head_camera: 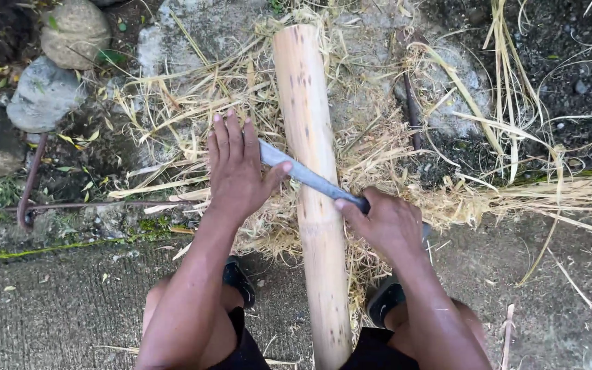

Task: Peeling or scraping the outer layer of a bamboo stalk using a machete.

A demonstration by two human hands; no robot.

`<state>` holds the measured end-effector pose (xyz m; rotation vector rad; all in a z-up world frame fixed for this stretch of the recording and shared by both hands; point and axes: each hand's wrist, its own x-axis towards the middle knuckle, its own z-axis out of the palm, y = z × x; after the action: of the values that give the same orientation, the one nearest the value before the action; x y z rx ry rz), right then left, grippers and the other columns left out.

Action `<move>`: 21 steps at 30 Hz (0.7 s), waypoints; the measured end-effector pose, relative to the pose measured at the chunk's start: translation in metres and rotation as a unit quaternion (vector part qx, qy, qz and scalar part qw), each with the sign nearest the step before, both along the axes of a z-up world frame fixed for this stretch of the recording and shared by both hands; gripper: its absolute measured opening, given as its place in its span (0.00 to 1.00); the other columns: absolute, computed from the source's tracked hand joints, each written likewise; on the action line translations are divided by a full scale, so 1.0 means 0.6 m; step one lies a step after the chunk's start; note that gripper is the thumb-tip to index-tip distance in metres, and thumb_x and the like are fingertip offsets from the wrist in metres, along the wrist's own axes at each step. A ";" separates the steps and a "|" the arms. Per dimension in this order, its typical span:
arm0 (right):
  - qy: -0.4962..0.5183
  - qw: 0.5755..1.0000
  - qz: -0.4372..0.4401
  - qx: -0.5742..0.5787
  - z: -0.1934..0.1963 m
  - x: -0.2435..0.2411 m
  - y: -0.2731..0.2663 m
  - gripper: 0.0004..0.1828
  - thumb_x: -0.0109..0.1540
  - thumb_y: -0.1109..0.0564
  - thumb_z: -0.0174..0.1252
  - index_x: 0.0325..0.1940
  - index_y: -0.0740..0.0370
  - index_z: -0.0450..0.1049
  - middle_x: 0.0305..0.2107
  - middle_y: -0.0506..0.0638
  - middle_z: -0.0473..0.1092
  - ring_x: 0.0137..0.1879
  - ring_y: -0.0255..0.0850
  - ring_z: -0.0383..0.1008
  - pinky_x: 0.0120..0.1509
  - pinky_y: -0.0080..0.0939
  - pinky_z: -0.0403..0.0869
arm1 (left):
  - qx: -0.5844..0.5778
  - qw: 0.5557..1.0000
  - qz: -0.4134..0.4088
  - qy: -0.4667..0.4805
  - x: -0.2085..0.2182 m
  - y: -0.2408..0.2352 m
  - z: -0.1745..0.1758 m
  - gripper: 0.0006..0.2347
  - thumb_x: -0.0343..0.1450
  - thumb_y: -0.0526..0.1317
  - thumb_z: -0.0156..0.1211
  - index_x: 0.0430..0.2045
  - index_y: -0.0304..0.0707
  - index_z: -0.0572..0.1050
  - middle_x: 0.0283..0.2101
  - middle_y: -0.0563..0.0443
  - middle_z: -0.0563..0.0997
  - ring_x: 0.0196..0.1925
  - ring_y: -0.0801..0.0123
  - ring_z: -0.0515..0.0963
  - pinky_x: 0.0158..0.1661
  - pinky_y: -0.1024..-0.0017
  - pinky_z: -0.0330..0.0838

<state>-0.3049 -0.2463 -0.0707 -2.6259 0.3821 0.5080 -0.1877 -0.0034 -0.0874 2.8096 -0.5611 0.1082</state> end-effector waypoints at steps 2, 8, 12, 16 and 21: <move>-0.052 0.999 0.002 -0.001 0.004 -0.002 -0.009 0.31 0.60 0.25 0.54 0.30 0.55 0.73 0.14 0.48 0.69 0.24 0.44 0.74 0.38 0.51 0.72 | 0.026 1.000 0.000 0.017 0.014 -0.005 -0.006 0.45 0.71 0.69 0.46 0.70 0.22 0.50 0.74 0.21 0.43 0.77 0.34 0.35 0.70 0.41 0.29; -0.050 0.999 0.013 -0.012 0.019 -0.017 -0.008 0.28 0.58 0.28 0.57 0.37 0.55 0.73 0.19 0.47 0.72 0.28 0.45 0.76 0.39 0.54 0.73 | 0.033 0.998 -0.007 0.056 0.035 -0.008 0.003 0.47 0.68 0.71 0.45 0.71 0.25 0.49 0.75 0.28 0.41 0.78 0.42 0.33 0.69 0.38 0.26; -0.003 1.000 0.012 -0.027 0.022 -0.013 -0.012 0.31 0.60 0.27 0.60 0.33 0.59 0.73 0.20 0.48 0.71 0.29 0.45 0.77 0.41 0.53 0.74 | 0.031 0.999 -0.004 0.020 0.046 -0.003 -0.022 0.46 0.70 0.71 0.44 0.71 0.24 0.49 0.76 0.25 0.40 0.79 0.42 0.33 0.70 0.39 0.26; -0.055 0.998 -0.008 -0.035 -0.002 -0.020 -0.015 0.27 0.58 0.30 0.62 0.31 0.55 0.73 0.18 0.48 0.72 0.26 0.43 0.76 0.35 0.48 0.74 | 0.013 0.999 -0.019 -0.036 0.047 0.003 -0.015 0.44 0.71 0.70 0.42 0.66 0.22 0.59 0.73 0.23 0.50 0.78 0.40 0.38 0.69 0.39 0.28; -0.295 0.953 0.048 -0.057 -0.037 -0.020 -0.030 0.27 0.58 0.31 0.59 0.28 0.57 0.72 0.18 0.48 0.68 0.24 0.43 0.71 0.28 0.51 0.70 | 0.023 0.994 -0.071 -0.085 0.046 0.016 0.005 0.36 0.73 0.69 0.44 0.49 0.26 0.78 0.54 0.29 0.79 0.69 0.43 0.66 0.69 0.38 0.40</move>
<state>-0.3169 -0.2641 -0.0928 -2.7515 0.0887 -0.2887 -0.1600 0.0062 -0.0843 2.8108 -0.8115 0.3122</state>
